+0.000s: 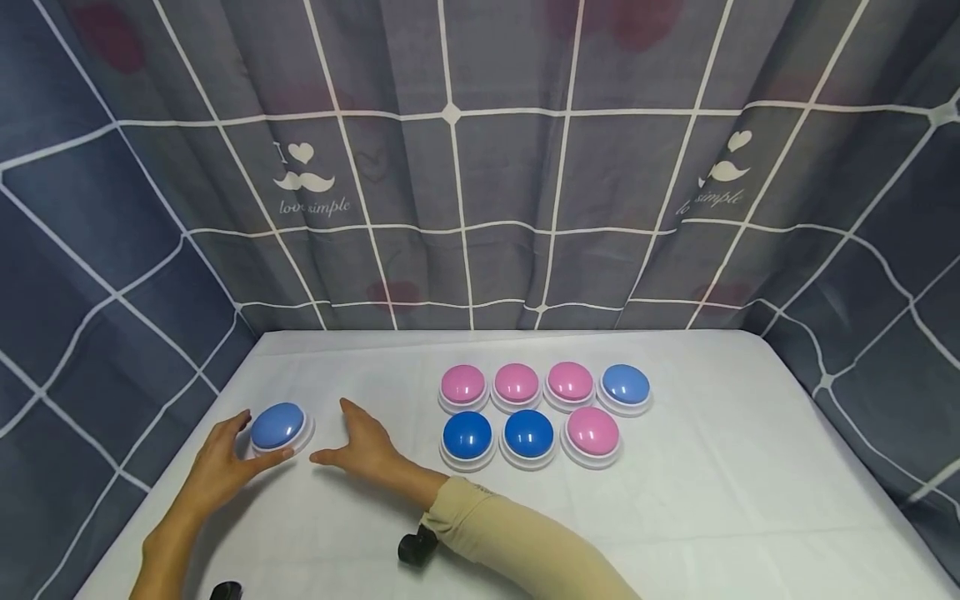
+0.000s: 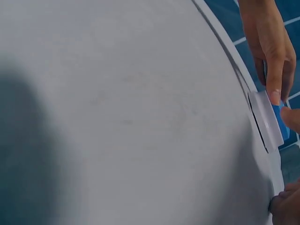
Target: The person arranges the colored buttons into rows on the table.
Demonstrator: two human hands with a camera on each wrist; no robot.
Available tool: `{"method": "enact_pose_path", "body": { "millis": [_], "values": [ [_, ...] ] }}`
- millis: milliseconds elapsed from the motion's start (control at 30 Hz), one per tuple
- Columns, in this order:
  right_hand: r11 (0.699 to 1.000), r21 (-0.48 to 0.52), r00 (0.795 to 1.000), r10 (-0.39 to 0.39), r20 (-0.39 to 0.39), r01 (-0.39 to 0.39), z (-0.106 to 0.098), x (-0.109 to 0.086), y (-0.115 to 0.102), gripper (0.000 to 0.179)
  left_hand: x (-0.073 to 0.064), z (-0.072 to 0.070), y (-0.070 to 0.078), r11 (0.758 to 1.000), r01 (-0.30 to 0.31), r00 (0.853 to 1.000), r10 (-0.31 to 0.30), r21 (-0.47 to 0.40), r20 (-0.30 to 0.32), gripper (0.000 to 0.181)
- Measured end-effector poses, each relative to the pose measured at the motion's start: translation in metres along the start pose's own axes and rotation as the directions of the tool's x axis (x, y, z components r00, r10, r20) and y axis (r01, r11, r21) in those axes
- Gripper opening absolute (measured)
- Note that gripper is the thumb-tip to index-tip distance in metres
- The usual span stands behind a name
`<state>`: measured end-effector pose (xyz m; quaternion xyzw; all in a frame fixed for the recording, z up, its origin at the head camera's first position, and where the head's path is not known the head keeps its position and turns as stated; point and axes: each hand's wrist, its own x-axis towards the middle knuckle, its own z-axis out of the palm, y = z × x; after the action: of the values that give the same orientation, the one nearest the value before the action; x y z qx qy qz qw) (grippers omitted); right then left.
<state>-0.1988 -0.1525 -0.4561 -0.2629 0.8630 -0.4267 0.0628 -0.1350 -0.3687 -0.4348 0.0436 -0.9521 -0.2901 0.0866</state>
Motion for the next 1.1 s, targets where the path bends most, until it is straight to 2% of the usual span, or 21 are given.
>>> {"method": "enact_pose_path", "body": {
  "millis": [133, 333, 433, 567, 667, 733, 900, 1100],
  "values": [
    [1.000, -0.014, 0.999, -0.010, 0.039, 0.010, 0.002, 0.013, -0.004, 0.090, 0.003, 0.003, -0.006, 1.000, 0.007, 0.999, -0.007, -0.005, 0.042, 0.105],
    [0.990, -0.135, 0.992, -0.034, 0.120, 0.051, 0.005, 0.025, -0.010, 0.089, 0.009, 0.006, -0.009, 1.000, 0.017, 0.992, -0.014, -0.023, 0.127, 0.104],
    [0.973, -0.213, 0.985, -0.055, 0.166, 0.091, 0.006, 0.032, -0.012, 0.085, 0.012, 0.006, -0.010, 0.999, 0.002, 0.992, 0.003, -0.035, 0.127, 0.100],
    [0.938, -0.312, 0.968, -0.076, 0.239, 0.150, 0.008, 0.042, -0.017, 0.079, 0.011, 0.001, -0.012, 0.997, 0.021, 0.987, -0.010, -0.067, 0.161, 0.101],
    [0.926, -0.341, 0.960, -0.069, 0.272, 0.163, 0.009, 0.043, -0.022, 0.075, 0.007, -0.004, -0.015, 0.994, 0.047, 0.978, -0.027, -0.094, 0.204, 0.102],
    [0.920, -0.357, 0.959, -0.063, 0.277, 0.164, 0.010, 0.043, -0.024, 0.072, 0.007, -0.006, -0.019, 0.993, 0.038, 0.976, -0.013, -0.112, 0.215, 0.098],
    [0.909, -0.384, 0.966, -0.067, 0.250, 0.162, 0.011, 0.044, -0.024, 0.065, 0.009, -0.005, -0.024, 0.992, 0.000, 0.980, 0.025, -0.129, 0.196, 0.089],
    [0.910, -0.366, 0.973, -0.135, 0.188, 0.197, 0.018, 0.040, -0.019, 0.063, 0.004, -0.002, -0.027, 0.995, -0.033, 0.992, 0.043, -0.089, 0.114, 0.082]
  ]
}}
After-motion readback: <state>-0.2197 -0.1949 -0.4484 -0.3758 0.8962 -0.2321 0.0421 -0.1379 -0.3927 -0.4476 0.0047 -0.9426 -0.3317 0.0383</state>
